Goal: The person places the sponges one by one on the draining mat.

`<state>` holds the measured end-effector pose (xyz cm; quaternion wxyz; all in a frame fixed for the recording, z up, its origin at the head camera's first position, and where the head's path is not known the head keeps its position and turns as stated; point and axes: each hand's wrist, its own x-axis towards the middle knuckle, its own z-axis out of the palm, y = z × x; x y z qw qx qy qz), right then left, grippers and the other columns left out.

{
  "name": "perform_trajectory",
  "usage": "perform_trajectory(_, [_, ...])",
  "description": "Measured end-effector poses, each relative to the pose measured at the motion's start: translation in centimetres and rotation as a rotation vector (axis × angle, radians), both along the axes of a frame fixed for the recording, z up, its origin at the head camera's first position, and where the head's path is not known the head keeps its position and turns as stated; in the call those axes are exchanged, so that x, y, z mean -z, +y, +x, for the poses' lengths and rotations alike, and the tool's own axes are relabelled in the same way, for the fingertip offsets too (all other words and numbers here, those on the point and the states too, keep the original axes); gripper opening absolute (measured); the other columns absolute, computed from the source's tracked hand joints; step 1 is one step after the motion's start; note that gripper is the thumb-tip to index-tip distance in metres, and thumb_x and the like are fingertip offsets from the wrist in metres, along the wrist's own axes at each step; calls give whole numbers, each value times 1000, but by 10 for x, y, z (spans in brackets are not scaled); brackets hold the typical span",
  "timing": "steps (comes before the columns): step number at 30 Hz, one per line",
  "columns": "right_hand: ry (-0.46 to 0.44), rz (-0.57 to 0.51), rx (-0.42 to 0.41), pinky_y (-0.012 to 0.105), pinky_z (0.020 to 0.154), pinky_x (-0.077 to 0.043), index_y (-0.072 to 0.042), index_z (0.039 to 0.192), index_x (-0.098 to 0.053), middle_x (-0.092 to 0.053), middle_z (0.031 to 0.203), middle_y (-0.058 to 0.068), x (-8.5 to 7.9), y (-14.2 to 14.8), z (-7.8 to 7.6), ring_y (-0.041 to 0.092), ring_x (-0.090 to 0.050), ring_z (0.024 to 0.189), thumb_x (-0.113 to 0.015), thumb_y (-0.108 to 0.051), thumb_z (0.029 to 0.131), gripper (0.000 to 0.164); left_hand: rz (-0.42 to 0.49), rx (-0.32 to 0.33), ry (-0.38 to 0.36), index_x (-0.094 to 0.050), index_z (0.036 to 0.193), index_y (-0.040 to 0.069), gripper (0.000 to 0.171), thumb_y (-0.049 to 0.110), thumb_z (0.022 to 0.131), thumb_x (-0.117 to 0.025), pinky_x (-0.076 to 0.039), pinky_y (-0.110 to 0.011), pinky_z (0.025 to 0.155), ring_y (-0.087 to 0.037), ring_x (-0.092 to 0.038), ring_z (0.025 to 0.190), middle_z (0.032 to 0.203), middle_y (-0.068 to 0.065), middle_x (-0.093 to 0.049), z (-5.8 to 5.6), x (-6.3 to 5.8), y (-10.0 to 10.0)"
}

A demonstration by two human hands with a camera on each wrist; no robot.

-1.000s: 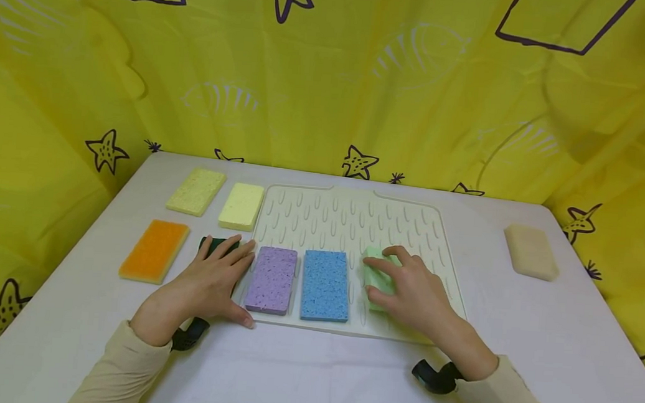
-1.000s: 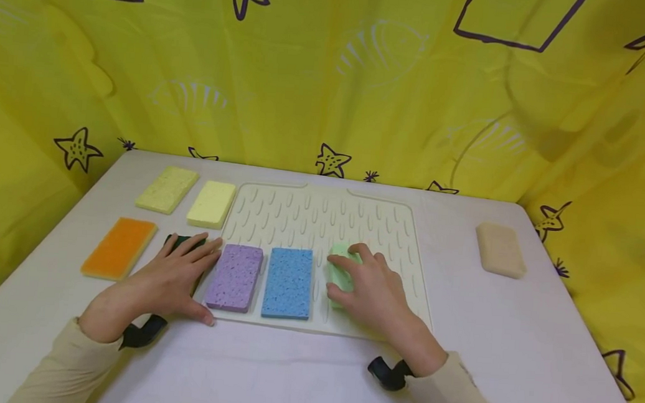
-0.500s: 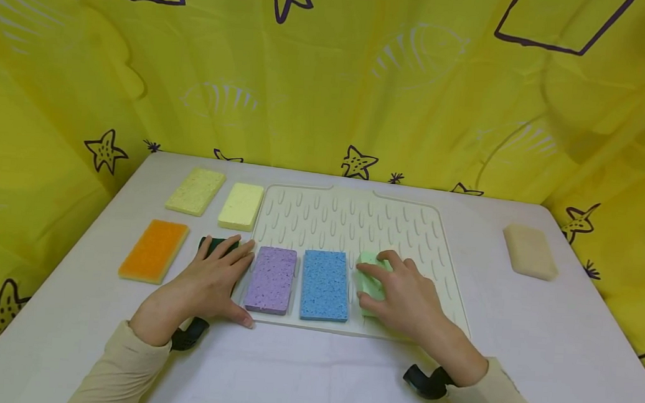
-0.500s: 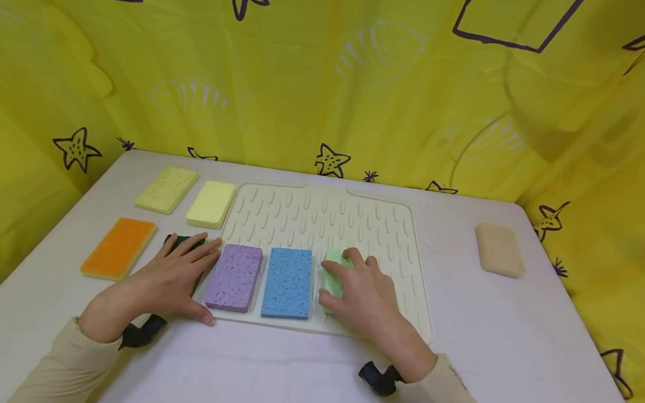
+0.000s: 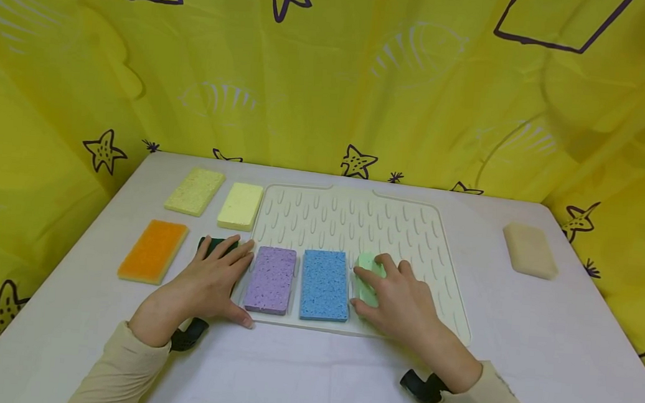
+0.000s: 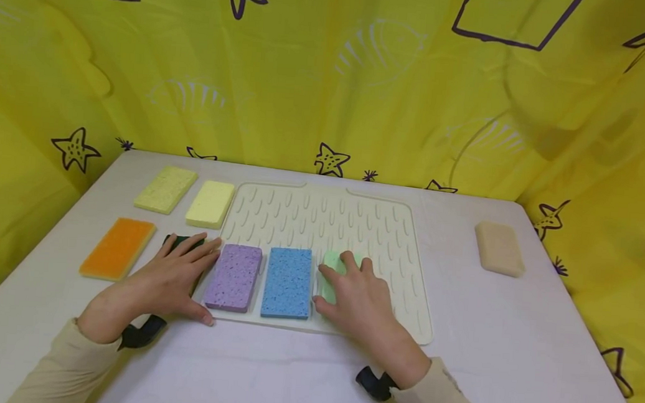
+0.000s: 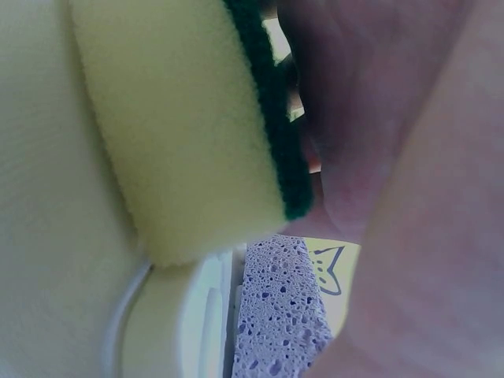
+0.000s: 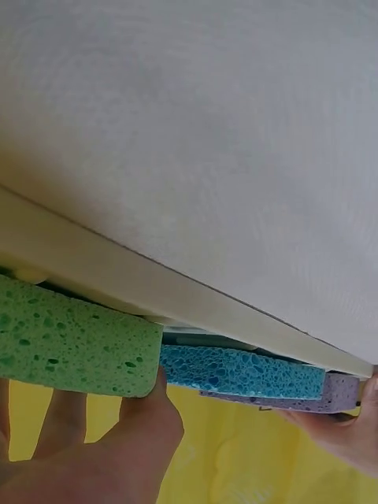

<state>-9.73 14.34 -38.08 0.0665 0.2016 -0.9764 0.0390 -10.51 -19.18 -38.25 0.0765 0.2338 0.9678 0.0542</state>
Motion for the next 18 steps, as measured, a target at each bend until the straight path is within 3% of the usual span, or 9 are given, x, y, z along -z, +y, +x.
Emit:
perform_trajectory(9, [-40, 34, 1, 28, 38, -35, -29, 135, -62, -55, 135, 14, -4, 4, 3, 33, -59, 94, -66, -62, 84, 61, -6, -2, 0, -45, 146, -1, 122, 76, 58, -77, -12, -74, 114, -42, -23, 149, 160, -14, -34, 0, 0, 0])
perform_trajectory(18, [-127, 33, 63, 38, 46, -45, -31, 148, -48, -50, 144, 13, -17, 9, 3, 37, -60, 109, -56, -66, 89, 69, -4, -10, -11, -45, 146, -1, 122, 76, 58, -77, -11, -74, 114, -42, -23, 149, 160, -14, -34, 0, -1, 1])
